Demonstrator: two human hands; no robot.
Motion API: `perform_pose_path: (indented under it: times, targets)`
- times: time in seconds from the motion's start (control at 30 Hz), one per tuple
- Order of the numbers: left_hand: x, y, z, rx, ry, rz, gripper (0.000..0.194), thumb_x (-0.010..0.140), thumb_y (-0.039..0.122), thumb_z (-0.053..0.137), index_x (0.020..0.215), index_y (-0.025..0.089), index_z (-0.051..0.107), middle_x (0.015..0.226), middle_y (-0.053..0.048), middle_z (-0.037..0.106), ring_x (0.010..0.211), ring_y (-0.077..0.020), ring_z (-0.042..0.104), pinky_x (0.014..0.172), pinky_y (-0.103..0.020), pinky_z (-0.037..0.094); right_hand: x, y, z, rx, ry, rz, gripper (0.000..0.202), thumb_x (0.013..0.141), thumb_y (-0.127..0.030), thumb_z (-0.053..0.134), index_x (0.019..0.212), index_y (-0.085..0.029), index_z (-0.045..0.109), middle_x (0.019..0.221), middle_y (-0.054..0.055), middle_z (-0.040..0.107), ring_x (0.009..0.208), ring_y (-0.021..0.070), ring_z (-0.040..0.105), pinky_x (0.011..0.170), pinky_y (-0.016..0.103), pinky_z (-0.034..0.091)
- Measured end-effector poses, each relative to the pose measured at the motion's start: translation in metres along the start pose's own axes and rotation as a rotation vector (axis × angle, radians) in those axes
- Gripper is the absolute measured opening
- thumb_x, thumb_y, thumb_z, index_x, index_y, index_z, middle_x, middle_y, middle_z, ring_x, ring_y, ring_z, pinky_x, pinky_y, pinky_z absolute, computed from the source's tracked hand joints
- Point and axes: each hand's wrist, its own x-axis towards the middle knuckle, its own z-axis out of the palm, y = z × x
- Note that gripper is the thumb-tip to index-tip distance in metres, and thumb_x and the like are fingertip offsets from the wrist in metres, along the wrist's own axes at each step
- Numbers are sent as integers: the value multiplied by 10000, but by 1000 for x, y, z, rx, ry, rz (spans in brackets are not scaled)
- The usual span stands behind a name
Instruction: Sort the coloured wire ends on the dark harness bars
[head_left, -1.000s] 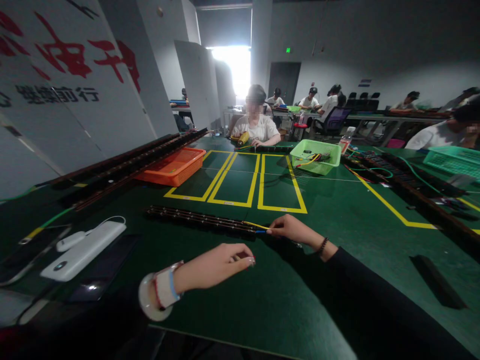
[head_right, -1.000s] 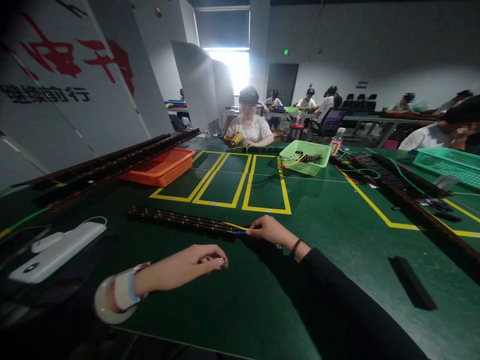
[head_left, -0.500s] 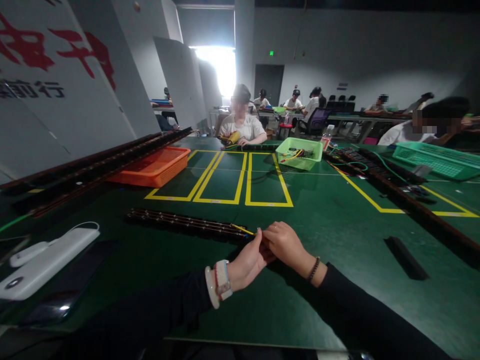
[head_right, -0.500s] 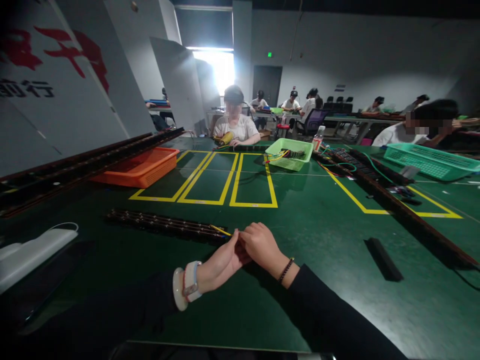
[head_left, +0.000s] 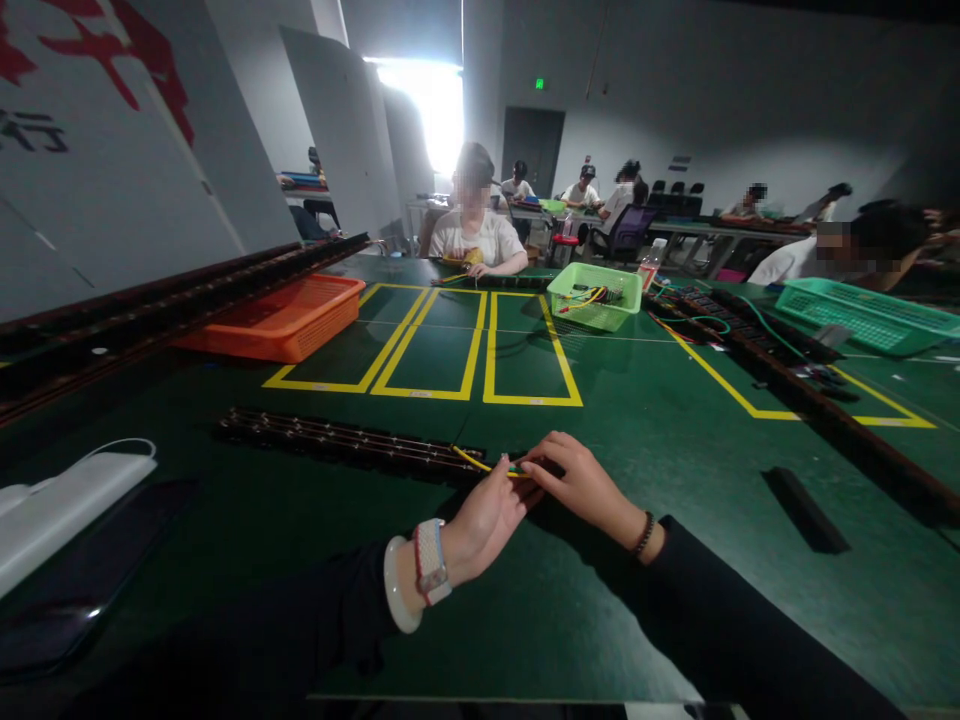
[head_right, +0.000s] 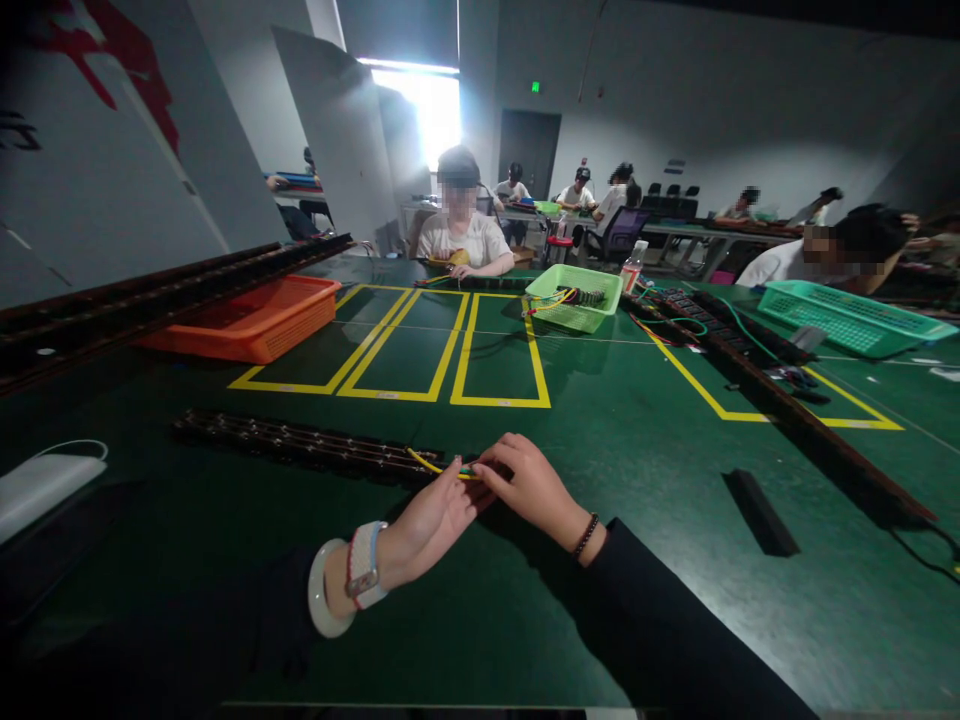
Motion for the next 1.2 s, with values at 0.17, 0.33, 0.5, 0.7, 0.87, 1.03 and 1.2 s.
perform_pose_path:
  times: [0.17, 0.33, 0.5, 0.7, 0.87, 1.03, 1.2]
  targets:
    - [4, 0, -3, 19, -23, 1, 325, 912, 335, 395, 1110, 142, 565, 1207, -115, 573, 1210, -184, 462, 1081, -349, 276, 3, 9, -2, 325, -223, 234, 301, 886, -420, 496, 833, -159, 635, 787, 32, 639, 704, 137, 573, 639, 250, 433]
    - [2, 1, -1, 24, -119, 13, 375, 914, 373, 391, 1166, 146, 549, 1280, -107, 532, 1271, -183, 398, 1097, -351, 243, 4, 11, -6, 667, -419, 310, 373, 854, -498, 515, 821, -139, 610, 675, 3, 606, 587, 102, 568, 546, 213, 426]
    - [-2, 3, 2, 46, -44, -24, 401, 913, 381, 389, 1189, 121, 522, 1289, -142, 517, 1279, -196, 393, 1102, -349, 234, 1, 13, 1, 754, -379, 403, 384, 790, -521, 588, 814, -137, 594, 647, -6, 596, 483, 77, 516, 465, 198, 418]
    - [3, -1, -4, 34, -25, -10, 463, 901, 393, 412, 1246, 86, 444, 1310, -179, 481, 1276, -195, 398, 1095, -338, 259, -1, 12, 5, 462, -217, 308, 348, 826, -470, 565, 935, -155, 663, 781, 47, 666, 499, 95, 531, 457, 208, 412]
    - [5, -3, -8, 23, -88, 8, 431, 905, 429, 390, 1163, 103, 504, 1216, -176, 548, 1232, -202, 445, 1082, -351, 282, -2, 6, 0, 132, -48, 98, 200, 842, -364, 595, 887, -199, 698, 834, 44, 680, 760, 155, 611, 673, 247, 448]
    - [5, -2, -4, -17, -97, 47, 272, 925, 318, 380, 996, 125, 557, 1113, -126, 599, 1135, -187, 510, 1041, -358, 335, -5, 4, 0, -106, -77, -145, 231, 916, -338, 495, 969, -212, 682, 854, 50, 664, 771, 152, 594, 697, 257, 424]
    - [4, -2, -1, -46, -50, 75, 222, 921, 251, 378, 874, 135, 562, 1047, -100, 619, 1067, -188, 537, 985, -359, 381, -6, 0, -4, -380, -69, -331, 249, 907, -339, 506, 1070, -191, 623, 914, 78, 630, 825, 179, 557, 730, 298, 397]
